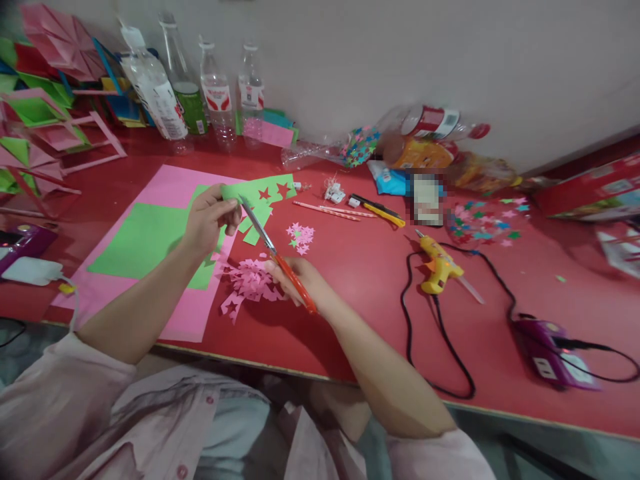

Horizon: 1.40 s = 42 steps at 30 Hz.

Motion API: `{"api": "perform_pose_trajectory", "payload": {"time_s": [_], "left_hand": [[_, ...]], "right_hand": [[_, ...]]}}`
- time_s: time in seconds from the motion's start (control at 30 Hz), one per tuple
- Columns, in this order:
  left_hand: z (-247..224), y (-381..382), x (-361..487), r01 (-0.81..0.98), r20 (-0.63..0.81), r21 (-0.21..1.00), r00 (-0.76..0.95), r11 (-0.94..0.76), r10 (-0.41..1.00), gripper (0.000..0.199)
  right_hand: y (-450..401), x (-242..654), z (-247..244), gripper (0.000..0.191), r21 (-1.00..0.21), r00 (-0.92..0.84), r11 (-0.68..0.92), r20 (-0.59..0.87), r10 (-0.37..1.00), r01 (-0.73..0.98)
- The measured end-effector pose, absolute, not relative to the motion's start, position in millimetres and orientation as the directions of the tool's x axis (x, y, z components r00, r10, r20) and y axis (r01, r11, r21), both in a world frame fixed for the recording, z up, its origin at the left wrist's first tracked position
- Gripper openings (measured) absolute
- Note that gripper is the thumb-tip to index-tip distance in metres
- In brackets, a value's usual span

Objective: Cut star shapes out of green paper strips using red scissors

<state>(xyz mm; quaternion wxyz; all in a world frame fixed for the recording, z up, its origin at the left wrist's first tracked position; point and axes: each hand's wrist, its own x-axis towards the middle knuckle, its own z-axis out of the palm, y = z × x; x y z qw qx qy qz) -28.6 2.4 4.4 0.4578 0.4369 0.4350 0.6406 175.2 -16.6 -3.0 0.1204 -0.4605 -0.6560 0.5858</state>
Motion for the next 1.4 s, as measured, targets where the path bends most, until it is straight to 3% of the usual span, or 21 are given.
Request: {"api": "perform_pose_trajectory", "payload": {"time_s": [0.2, 0.47, 0.77, 1.07, 1.27, 1.4], "left_hand": [[3, 3, -29, -0.233, 0.177, 0.949, -0.169, -0.214, 0.970, 0.011], [4, 3, -24, -0.334, 0.005, 0.942, -0.105, -0.040, 0.994, 0.013], [3, 3, -25, -0.439, -0.055, 0.898, -0.051, 0.027, 0.997, 0.014], [6, 1, -22, -0.426, 0.023, 0.902, -0.114, -0.070, 0.993, 0.014], [4, 3, -24, -0.226, 0.190, 0.946, -0.197, -0.233, 0.962, 0.017], [6, 5, -28, -0.135, 0.211, 0.961, -0.198, -0.240, 0.957, 0.017]], "right_hand": [[-16, 175, -6, 0.053, -0.890, -0.540, -0.146, -0.385, 0.748, 0.432], [-17, 173, -13, 0.051, -0.915, -0.523, -0.179, -0.358, 0.773, 0.361], [-18, 171, -10, 0.050, -0.931, -0.540, -0.178, -0.332, 0.774, 0.318], [-20, 172, -8, 0.056, -0.936, -0.556, -0.119, -0.295, 0.777, 0.331], [-17, 174, -7, 0.053, -0.901, -0.537, -0.132, -0.357, 0.764, 0.413], [-17, 177, -3, 0.054, -0.895, -0.552, -0.106, -0.357, 0.754, 0.434]]}}
